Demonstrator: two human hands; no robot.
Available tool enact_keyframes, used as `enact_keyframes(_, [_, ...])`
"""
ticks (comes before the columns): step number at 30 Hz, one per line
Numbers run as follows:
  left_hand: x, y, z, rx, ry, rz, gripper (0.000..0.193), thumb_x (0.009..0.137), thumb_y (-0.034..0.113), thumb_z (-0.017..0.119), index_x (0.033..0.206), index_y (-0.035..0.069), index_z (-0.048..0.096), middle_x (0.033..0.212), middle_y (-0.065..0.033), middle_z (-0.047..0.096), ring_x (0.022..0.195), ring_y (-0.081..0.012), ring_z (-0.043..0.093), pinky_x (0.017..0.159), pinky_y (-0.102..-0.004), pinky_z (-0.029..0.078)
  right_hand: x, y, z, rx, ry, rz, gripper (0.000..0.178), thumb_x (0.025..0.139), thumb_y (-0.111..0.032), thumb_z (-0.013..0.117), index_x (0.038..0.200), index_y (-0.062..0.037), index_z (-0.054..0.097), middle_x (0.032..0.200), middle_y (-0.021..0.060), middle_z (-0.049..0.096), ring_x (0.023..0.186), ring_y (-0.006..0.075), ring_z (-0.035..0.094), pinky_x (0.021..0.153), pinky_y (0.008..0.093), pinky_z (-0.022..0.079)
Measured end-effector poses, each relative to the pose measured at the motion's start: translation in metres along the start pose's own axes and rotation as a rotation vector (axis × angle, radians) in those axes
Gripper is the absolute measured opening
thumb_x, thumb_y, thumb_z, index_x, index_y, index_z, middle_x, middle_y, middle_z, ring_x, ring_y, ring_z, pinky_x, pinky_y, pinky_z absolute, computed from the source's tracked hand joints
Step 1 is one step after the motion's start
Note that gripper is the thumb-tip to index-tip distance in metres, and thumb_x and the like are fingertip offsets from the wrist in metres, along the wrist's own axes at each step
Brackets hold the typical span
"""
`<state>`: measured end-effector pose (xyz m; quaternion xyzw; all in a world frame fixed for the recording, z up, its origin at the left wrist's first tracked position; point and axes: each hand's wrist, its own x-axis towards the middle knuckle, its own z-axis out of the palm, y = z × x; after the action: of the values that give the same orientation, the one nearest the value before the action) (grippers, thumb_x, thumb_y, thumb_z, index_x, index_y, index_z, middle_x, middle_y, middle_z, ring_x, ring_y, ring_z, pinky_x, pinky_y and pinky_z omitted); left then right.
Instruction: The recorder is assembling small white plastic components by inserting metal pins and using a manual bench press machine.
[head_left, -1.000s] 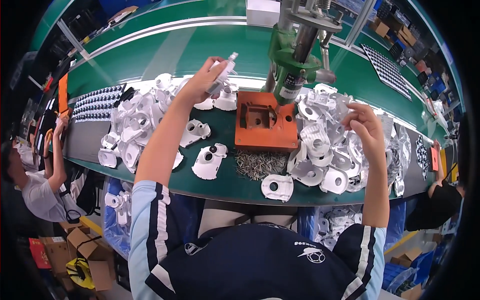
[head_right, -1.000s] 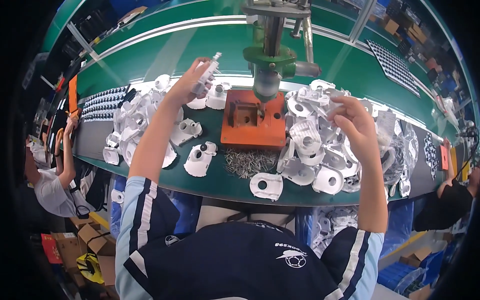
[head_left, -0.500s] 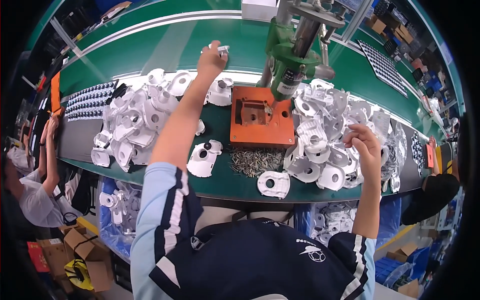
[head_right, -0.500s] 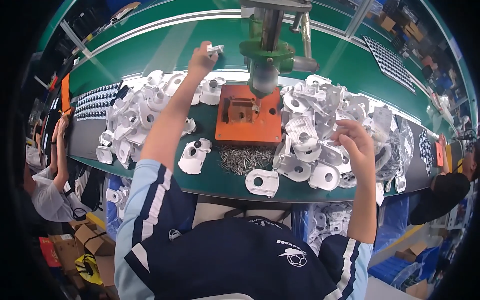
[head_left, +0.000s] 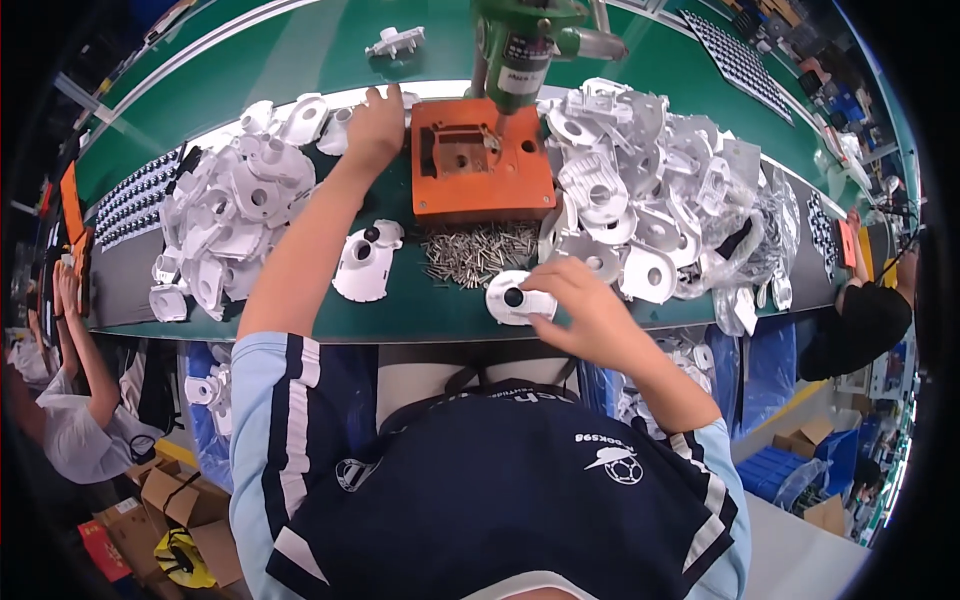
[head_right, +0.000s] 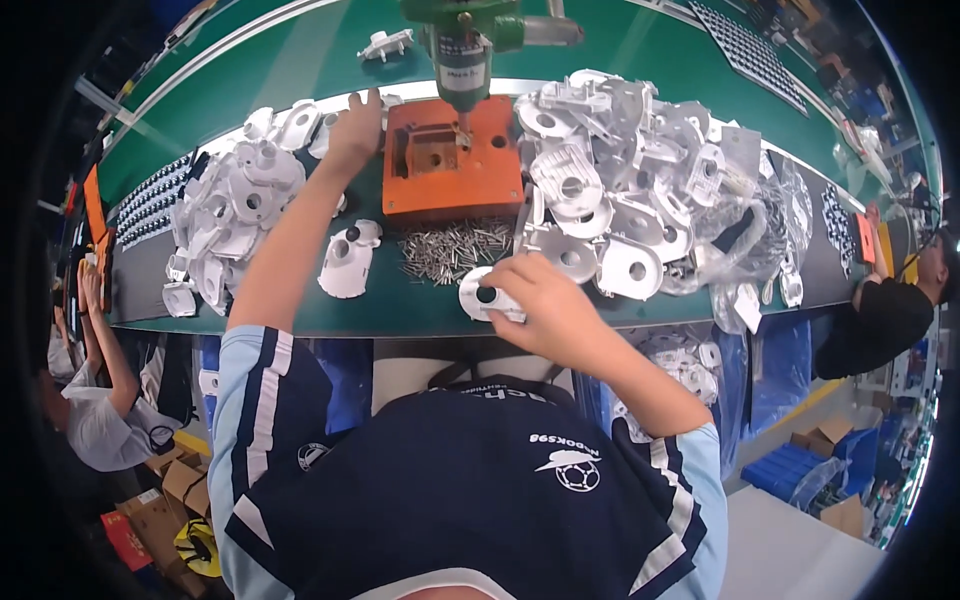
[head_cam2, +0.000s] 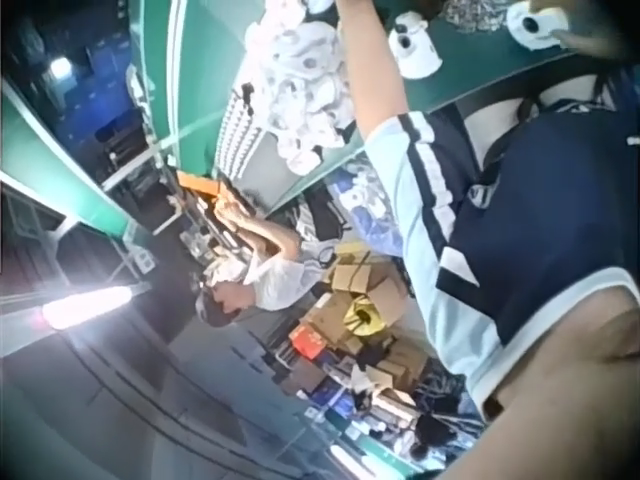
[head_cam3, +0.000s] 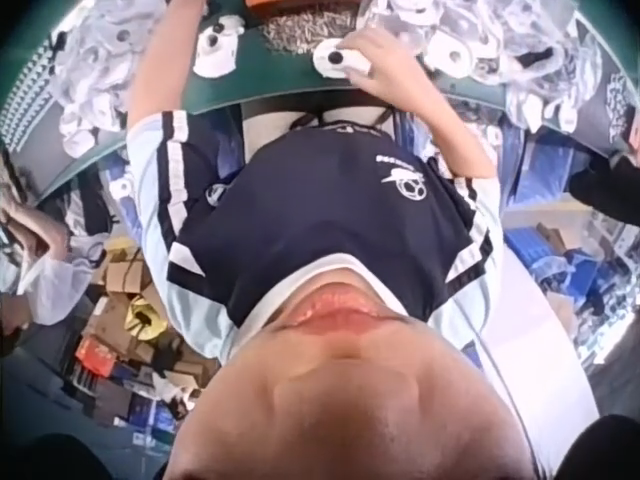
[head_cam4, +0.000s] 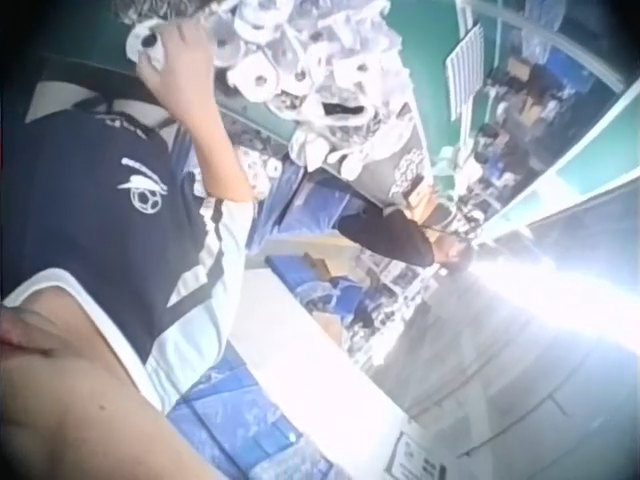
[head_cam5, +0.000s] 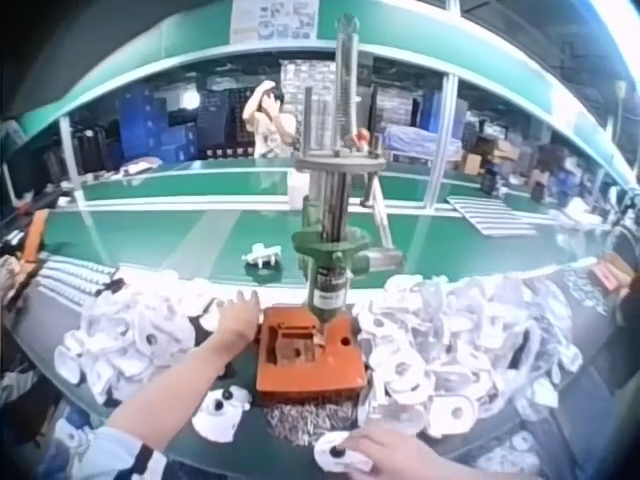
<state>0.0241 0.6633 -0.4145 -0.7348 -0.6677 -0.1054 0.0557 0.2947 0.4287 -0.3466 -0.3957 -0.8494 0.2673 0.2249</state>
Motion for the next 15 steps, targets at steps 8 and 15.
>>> enact_keyframes(8, [-0.030,-0.028,-0.053,-0.478,0.227,0.171,0.041,0.073,0.018,0.065,0.107,0.000,0.051,0.101,-0.0215,0.052,0.085,-0.0341,0.059,0.071,-0.0411,0.050,-0.012,0.002,0.047,-0.460,0.001,0.026,0.057,0.065,-0.020,0.073,0.115,-0.0081,0.049,0.121,0.0160,0.046,0.113,0.0329,0.043,0.092,0.0434,0.037])
enact_keyframes(15, [-0.102,-0.029,-0.111,-1.009,0.075,0.003,0.040,0.080,0.016,0.051,0.117,0.001,0.049,0.094,-0.0122,0.059,0.080,-0.0170,0.057,0.073,-0.0286,0.045,-0.011,0.003,0.043,-0.411,-0.035,0.029,0.054,0.064,-0.019,0.074,0.110,-0.0073,0.049,0.117,0.0137,0.048,0.109,0.0306,0.046,0.090,0.0406,0.036])
